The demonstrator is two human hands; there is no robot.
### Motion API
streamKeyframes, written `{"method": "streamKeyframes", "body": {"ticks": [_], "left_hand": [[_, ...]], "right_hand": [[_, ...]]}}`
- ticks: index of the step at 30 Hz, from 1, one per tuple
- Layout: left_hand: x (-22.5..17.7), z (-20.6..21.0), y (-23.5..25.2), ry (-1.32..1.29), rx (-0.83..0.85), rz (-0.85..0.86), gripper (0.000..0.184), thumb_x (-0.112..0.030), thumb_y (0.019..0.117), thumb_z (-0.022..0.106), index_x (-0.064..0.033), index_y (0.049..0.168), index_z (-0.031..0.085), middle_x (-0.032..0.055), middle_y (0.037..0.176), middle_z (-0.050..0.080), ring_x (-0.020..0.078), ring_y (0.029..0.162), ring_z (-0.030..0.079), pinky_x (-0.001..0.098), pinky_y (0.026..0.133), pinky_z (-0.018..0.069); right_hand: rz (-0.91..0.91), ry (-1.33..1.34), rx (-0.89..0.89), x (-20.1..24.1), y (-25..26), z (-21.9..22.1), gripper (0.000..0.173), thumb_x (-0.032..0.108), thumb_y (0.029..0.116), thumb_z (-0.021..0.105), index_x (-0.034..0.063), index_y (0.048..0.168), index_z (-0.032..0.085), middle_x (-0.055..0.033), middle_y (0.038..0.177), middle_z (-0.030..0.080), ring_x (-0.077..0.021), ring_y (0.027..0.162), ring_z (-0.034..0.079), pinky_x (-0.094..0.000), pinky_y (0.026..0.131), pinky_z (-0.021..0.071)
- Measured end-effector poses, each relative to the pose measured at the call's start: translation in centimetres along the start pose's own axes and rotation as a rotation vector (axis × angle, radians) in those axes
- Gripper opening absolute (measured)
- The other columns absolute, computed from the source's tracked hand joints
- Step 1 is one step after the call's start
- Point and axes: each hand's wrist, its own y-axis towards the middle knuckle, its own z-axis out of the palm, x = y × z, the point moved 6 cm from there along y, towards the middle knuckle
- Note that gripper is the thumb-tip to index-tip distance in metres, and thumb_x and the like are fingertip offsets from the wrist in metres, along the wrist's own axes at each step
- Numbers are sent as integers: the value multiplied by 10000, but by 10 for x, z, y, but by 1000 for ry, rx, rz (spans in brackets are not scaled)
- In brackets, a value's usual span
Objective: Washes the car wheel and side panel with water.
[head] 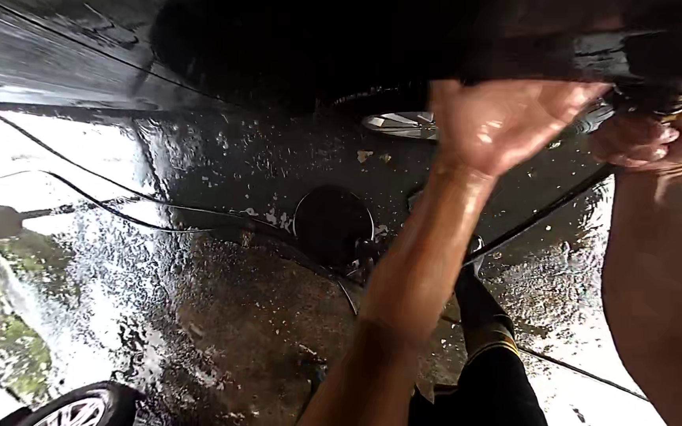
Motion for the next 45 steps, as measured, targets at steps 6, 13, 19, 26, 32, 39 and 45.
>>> {"method": "streamKeyframes", "body": {"ticks": [6, 13, 19, 26, 32, 39, 45], "left_hand": [[-203, -60, -49, 19, -432, 665, 729, -623, 1019, 44, -76, 1150, 508, 129, 1031, 633, 255, 991, 658, 451, 904, 564], [-275, -192, -62, 539, -949, 560, 292, -255, 1125, 308, -51, 1281, 446, 106, 1007, 595, 185, 857, 642, 323, 797, 592], [-250, -235, -51, 1220, -1034, -75, 591, -420, 1119, 327, -72, 1592, 260, 223, 1544, 415, 325, 1261, 572, 453, 985, 534], [-136, -45, 33, 2399, -106, 223, 461, -235, 931, 709, 77, 1264, 645, 260, 1251, 666, 309, 1230, 609, 409, 1085, 432], [-102, -48, 45, 2578, 152, -182, 452, -286, 1072, 514, 39, 1377, 591, 294, 1430, 556, 420, 1405, 471, 550, 1184, 300], [-195, -166, -23, 1546, -957, -39, 705, -538, 1102, 196, -52, 1612, 226, 234, 1617, 322, 336, 1446, 405, 533, 1128, 401], [-105, -236, -77, 1190, -849, -255, 517, -365, 1124, 265, -54, 1517, 394, 171, 1420, 572, 249, 1131, 648, 389, 931, 533]], "right_hand": [[340, -236, -18, 5, 29, 47, 238, 422, 1050, 534, 276, 890, 634, 143, 656, 529, 80, 415, 403, -74, 367, 345], [503, -1207, -157, -1, 28, 140, 425, 184, 1082, 470, 274, 1487, 559, -48, 787, 632, -154, 533, 541, -364, 458, 477], [637, -1469, -363, -10, -58, 175, 430, 302, 1094, 432, 339, 1514, 516, -116, 970, 720, -238, 709, 661, -521, 656, 552], [430, -1214, -717, 17, -159, 243, 476, 225, 1065, 444, 179, 1536, 492, -5, 797, 620, -50, 500, 470, -249, 428, 441], [446, -1025, -1135, 18, -252, 239, 477, 239, 1062, 437, 124, 1522, 485, 29, 745, 576, -25, 450, 437, -221, 384, 400], [615, -996, -1208, 8, -286, 220, 448, 231, 1090, 416, 196, 1528, 502, -31, 747, 592, -107, 464, 470, -306, 404, 429], [890, -975, -800, -33, -281, 213, 433, 254, 1087, 424, 294, 1503, 534, -41, 880, 666, -133, 572, 562, -368, 533, 517]]}}
